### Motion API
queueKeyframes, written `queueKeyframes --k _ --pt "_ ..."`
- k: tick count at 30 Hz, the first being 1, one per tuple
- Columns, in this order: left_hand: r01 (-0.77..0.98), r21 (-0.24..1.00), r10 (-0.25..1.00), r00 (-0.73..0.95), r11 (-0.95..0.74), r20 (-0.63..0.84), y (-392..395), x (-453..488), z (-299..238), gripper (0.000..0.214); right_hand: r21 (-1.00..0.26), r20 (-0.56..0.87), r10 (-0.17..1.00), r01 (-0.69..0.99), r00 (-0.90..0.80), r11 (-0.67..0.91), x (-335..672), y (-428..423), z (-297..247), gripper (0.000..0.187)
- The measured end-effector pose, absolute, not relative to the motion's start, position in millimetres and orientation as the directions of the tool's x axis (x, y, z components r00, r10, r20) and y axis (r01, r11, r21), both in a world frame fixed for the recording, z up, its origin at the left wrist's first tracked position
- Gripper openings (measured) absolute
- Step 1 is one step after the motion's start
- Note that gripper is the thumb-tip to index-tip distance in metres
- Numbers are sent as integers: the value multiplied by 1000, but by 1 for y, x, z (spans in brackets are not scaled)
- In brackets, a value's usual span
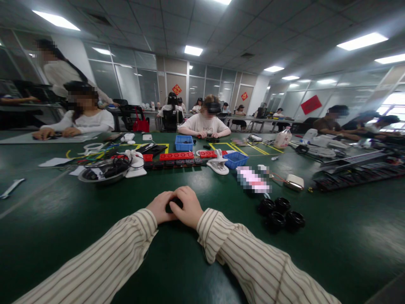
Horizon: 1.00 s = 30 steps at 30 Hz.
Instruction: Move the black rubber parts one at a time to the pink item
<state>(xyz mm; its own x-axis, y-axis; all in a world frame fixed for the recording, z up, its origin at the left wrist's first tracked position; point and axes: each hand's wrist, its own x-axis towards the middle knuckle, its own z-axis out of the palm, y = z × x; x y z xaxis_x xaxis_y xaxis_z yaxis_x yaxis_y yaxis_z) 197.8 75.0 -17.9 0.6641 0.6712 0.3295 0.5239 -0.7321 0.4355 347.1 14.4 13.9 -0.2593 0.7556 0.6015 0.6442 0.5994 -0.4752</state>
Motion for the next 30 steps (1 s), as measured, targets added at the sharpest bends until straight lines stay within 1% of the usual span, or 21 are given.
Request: queueKeyframes --k 3,6,8,13,17,19,21,23,27,30 --pt "593 380 702 639 -710 313 75 199 -19 50 -494 574 797 697 -187 519 346 15 13 13" --pt "626 331 708 634 -706 311 77 199 -19 38 -488 544 821 731 -171 476 346 17 10 14" --pt "620 329 702 638 -712 316 77 199 -18 30 -481 539 824 739 -177 473 346 19 8 11" --pt "559 389 676 669 -732 310 75 197 -13 24 -467 544 802 707 -245 532 347 20 8 4" --pt "519 419 651 702 -745 289 74 195 -10 20 -450 536 770 654 -347 608 347 18 9 14" --pt "532 402 656 693 -746 300 73 196 -11 26 -446 548 758 643 -354 623 347 16 10 14" --pt "563 367 669 671 -740 319 72 198 -11 36 -449 563 761 654 -321 608 347 16 12 11" --pt "614 316 690 644 -723 330 71 200 -11 43 -460 569 781 687 -258 562 347 16 12 8" --pt "690 232 725 614 -685 312 67 202 -8 34 -469 545 825 762 -149 447 346 19 11 16" --pt "699 222 730 618 -680 292 66 203 -7 27 -458 527 837 780 -146 425 346 22 9 17"
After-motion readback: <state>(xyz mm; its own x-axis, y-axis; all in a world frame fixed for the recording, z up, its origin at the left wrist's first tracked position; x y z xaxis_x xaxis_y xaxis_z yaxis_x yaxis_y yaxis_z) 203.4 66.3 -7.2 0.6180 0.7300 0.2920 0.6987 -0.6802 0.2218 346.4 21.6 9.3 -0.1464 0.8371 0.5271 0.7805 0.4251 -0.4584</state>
